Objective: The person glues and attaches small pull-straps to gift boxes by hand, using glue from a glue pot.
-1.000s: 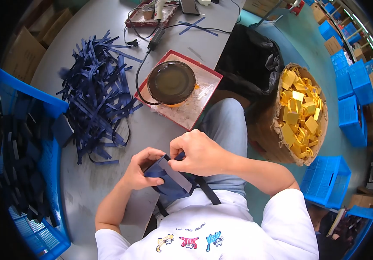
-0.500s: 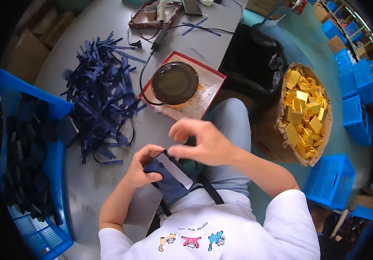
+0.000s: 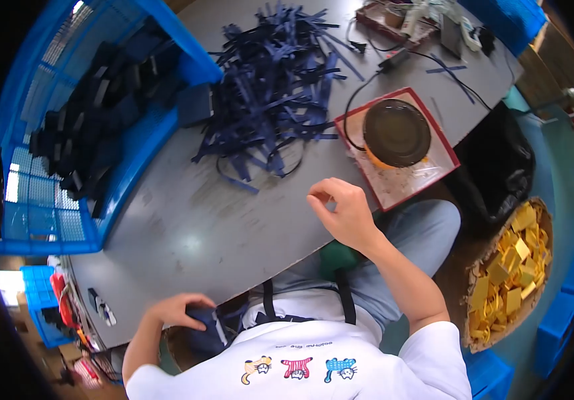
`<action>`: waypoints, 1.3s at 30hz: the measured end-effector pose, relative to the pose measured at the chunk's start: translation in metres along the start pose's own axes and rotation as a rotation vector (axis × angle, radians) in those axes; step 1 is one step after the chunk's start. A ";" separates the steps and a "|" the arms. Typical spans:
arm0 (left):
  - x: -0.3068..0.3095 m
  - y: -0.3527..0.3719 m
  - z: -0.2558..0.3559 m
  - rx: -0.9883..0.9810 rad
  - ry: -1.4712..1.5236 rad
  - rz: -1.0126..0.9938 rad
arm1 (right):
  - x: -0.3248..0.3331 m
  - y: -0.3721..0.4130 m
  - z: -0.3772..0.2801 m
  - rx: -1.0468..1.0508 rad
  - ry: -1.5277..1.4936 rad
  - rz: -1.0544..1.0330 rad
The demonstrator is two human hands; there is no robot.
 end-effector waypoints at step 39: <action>0.174 -0.137 0.178 -0.983 -0.409 0.891 | 0.011 0.045 -0.070 0.136 -0.437 0.190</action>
Point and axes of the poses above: each hand's wrist, its own y-axis away from the middle knuckle, its own x-axis out of the back of the hand, z = x × y, the point moved 1 cm from there along -y, towards the middle knuckle, and after that the axes turned 6 degrees about z, right-handed, at the moved point
